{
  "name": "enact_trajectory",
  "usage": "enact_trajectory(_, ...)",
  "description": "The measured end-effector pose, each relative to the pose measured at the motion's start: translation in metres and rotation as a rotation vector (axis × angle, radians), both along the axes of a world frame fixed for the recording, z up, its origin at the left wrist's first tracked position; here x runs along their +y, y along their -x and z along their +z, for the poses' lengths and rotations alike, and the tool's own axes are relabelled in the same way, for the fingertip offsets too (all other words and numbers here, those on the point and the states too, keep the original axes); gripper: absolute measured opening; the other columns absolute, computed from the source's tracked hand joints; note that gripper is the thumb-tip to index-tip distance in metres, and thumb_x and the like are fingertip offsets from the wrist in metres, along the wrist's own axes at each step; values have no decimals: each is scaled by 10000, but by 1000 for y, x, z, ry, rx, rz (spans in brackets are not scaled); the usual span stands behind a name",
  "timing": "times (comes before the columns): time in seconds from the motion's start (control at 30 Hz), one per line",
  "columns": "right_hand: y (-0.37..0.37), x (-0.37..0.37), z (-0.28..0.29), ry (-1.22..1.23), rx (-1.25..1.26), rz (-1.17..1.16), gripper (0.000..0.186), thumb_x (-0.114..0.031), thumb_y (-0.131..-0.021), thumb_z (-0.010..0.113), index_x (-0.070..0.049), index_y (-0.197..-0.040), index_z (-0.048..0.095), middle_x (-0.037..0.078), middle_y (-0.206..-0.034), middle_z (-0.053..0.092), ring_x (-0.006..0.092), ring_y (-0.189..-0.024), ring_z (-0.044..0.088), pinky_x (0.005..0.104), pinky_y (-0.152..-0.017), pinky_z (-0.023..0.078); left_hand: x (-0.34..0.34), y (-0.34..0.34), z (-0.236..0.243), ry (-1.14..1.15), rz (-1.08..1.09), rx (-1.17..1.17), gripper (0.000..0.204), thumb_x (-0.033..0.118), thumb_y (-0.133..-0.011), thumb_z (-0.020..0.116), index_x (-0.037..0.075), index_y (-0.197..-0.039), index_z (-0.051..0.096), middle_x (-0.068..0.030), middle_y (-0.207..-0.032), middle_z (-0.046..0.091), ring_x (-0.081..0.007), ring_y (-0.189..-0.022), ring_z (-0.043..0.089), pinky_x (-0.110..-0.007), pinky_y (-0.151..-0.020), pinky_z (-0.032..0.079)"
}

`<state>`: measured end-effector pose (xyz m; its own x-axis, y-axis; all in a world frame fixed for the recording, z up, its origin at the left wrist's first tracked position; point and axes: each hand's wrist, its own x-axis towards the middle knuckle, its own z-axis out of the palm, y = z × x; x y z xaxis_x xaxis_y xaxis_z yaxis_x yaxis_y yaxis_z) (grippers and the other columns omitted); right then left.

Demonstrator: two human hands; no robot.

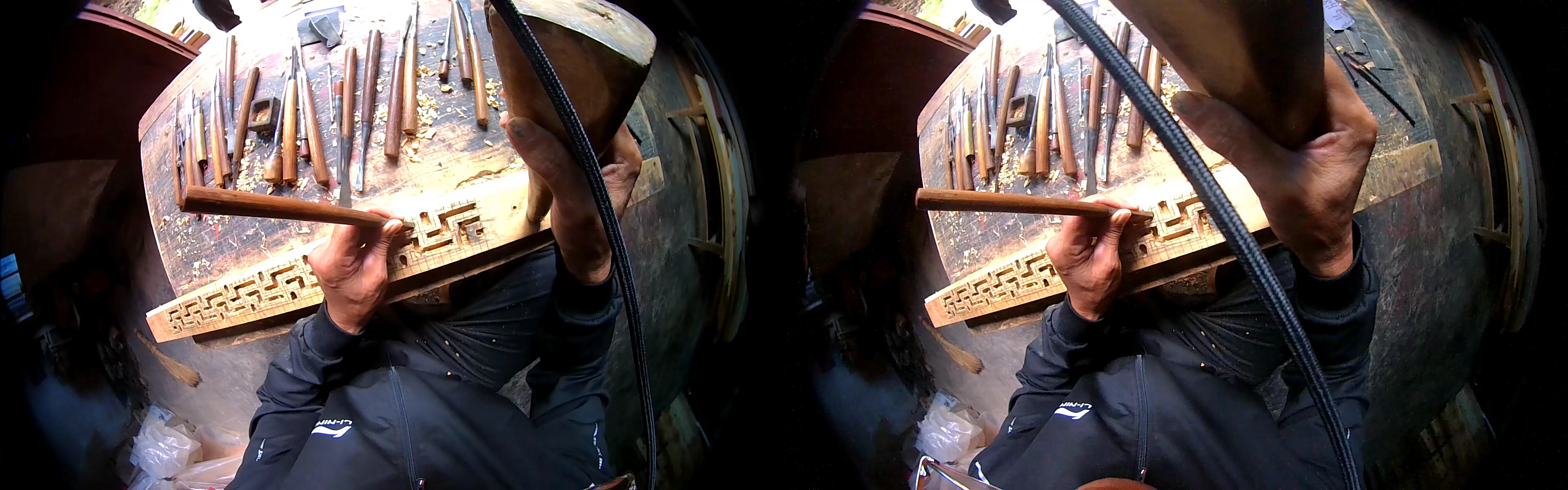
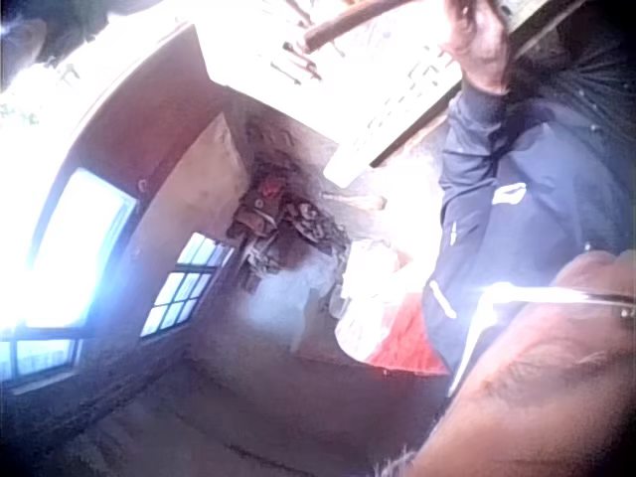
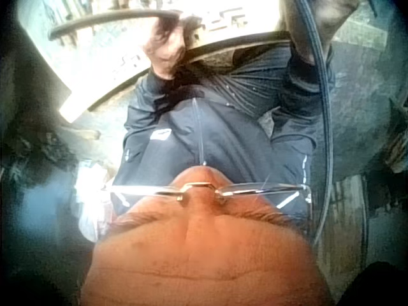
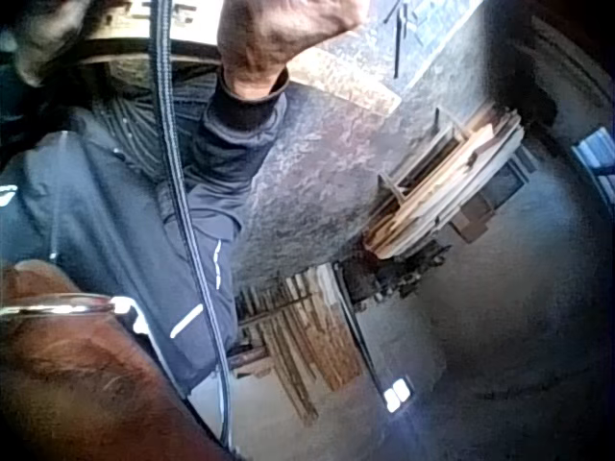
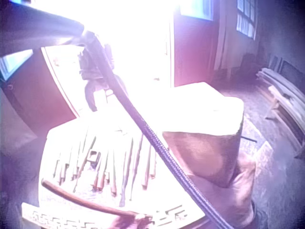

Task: The person uses a chisel and a wooden mallet to carve a decorative geometric pattern into a wooden beam on a workshop table.

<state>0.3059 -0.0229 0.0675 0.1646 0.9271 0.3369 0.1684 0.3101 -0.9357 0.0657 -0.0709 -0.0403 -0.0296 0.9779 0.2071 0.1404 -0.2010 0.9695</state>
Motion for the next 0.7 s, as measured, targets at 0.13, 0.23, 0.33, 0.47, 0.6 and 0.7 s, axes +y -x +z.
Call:
enact_trajectory(0.13, -3, 1, -1, -88, -124, 26, 286, -178, -857, 870, -41, -1077, 751, 35, -891, 788, 124, -771, 734, 306, -760, 558, 1, 1, 0, -20, -10, 37, 149, -35, -970, 782, -27, -1114, 741, -56, -848, 777, -94, -789, 739, -254, -732, 591)
enact_trajectory(0.23, 2, 0, 8, -108, -142, 98, 268, -175, -860, 865, -46, -1065, 752, 22, -872, 783, 109, -735, 718, 297, -730, 544, 0, 1, -1, 4, -3, -12, 147, -36, -966, 786, -28, -1106, 743, -59, -863, 779, -91, -794, 734, -252, -735, 588)
enact_trajectory(0.33, -2, 2, 0, -135, -134, 52, 256, -181, -867, 859, -48, -1060, 756, 28, -880, 786, 119, -749, 730, 301, -741, 553, -1, 0, -2, 6, -2, -42, 148, -37, -961, 792, -28, -1101, 745, -62, -870, 778, -94, -799, 732, -252, -741, 584)
enact_trajectory(0.47, -7, 8, -22, -141, -154, -42, 250, -193, -877, 852, -47, -1058, 762, 47, -909, 796, 150, -799, 762, 313, -782, 578, 1, 1, -1, -46, -16, 46, 150, -39, -956, 795, -24, -1098, 748, -61, -869, 778, -102, -801, 735, -253, -749, 583)
enact_trajectory(0.6, 0, 1, 9, -56, -214, 37, 277, -204, -870, 858, -40, -1071, 761, 60, -938, 801, 173, -835, 778, 327, -820, 593, 2, 1, 0, -65, -18, 50, 157, -37, -950, 800, -18, -1098, 752, -64, -872, 779, -109, -799, 739, -255, -749, 583)
enact_trajectory(0.7, -4, 2, 10, -121, -174, 125, 308, -196, -864, 862, -34, -1104, 757, 63, -951, 803, 179, -841, 777, 331, -829, 594, 1, 1, -1, -91, -31, 84, 169, -38, -942, 806, -16, -1100, 752, -70, -871, 778, -118, -791, 744, -259, -744, 585)
